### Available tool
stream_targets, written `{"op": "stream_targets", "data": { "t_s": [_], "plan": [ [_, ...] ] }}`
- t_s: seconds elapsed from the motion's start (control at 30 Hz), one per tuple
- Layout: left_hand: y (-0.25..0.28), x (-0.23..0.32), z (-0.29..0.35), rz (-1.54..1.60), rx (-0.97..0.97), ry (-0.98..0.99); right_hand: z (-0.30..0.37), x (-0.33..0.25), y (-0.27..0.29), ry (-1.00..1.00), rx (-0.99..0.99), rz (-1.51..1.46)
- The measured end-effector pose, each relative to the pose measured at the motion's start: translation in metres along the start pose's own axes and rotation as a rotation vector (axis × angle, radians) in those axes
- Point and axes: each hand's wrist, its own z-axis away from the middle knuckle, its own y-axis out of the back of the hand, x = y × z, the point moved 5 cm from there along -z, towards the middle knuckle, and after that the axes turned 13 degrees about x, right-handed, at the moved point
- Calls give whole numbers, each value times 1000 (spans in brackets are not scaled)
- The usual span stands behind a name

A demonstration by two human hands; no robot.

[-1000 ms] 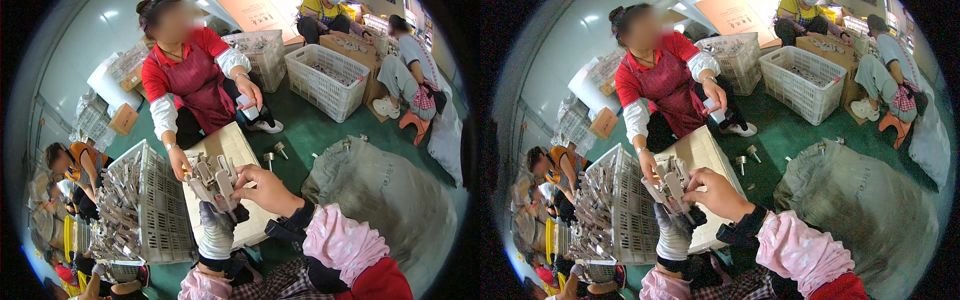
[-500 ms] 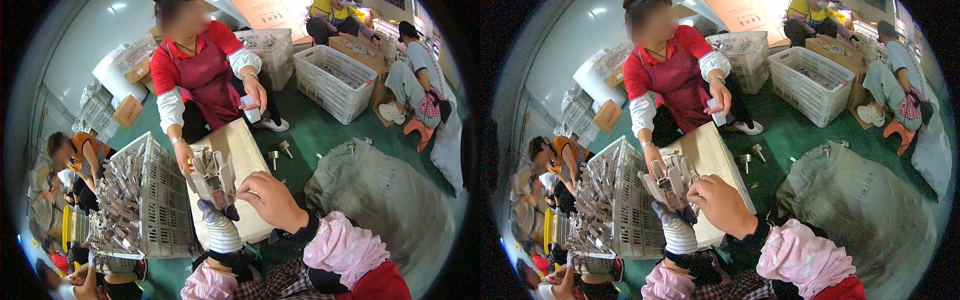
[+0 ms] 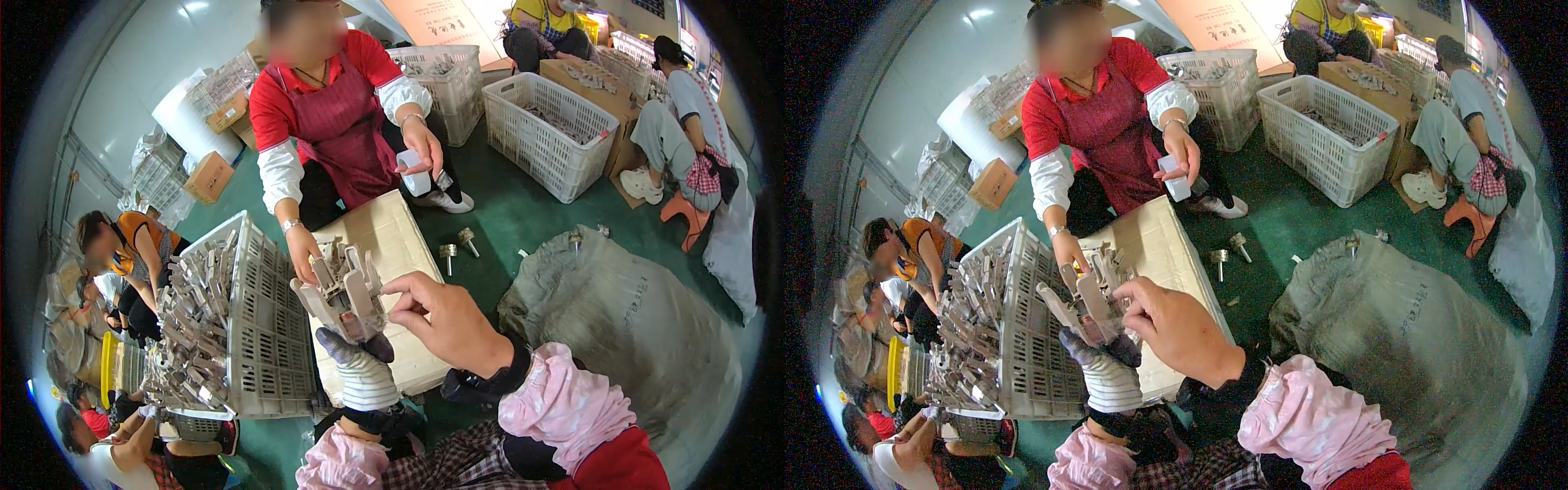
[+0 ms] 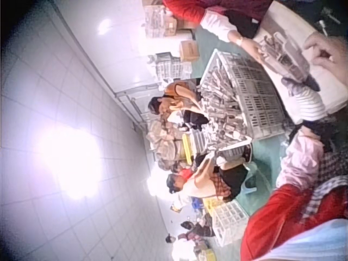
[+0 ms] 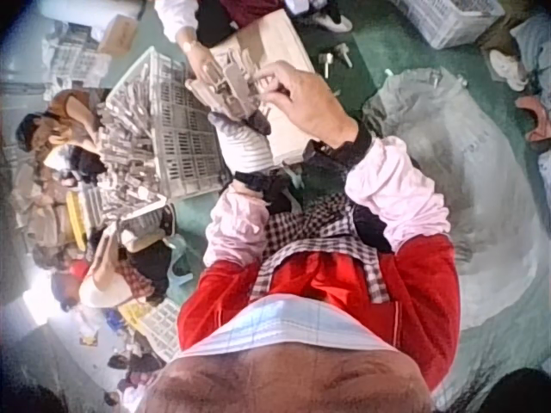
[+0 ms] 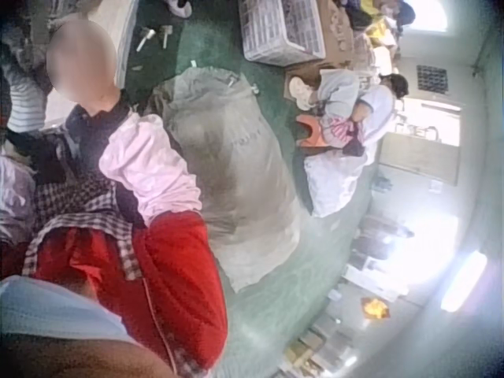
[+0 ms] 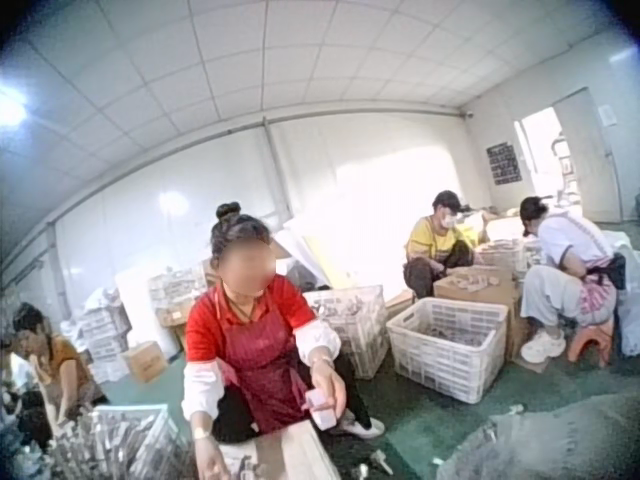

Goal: The recorder is assembling small metal mechanical components by sliding them onto a metal bar and arranging them on a box, while coworkers perform similar sorting tasks nearby.

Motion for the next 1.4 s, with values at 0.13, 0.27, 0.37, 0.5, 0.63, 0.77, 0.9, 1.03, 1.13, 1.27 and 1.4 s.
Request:
{"op": "stream_targets", "data": {
  "t_s": [0.13,0.27,0.37,0.5,0.63,0.77,0.9,1.03,1.13,1.27,1.4],
  "plan": [
    [4,-4,12,-5,-151,231,-8,10,3,37,45,21],
    [-4,-1,28,-5,-82,347,-13,20,0,-44,44,6],
    [0,-7,29,0,-137,419,-15,15,-2,3,34,-2],
    [2,-5,30,-15,-167,429,-16,16,-2,-44,-1,-77],
    [-3,-6,32,83,-322,475,-15,26,-5,-128,-6,-292],
    [-2,-8,34,73,-306,491,-14,29,-5,-176,36,-290],
    [-2,-7,34,81,-341,489,-13,23,-2,-163,66,-231],
    [-1,-11,32,89,-392,462,-11,24,1,-156,104,-273],
    [-2,-8,34,44,-383,421,-11,16,7,-156,102,-229],
    [-4,-5,36,100,-464,434,-10,21,9,-211,55,-205],
    [-6,-6,41,184,-595,524,-9,28,6,-241,52,-295]
  ]
}}
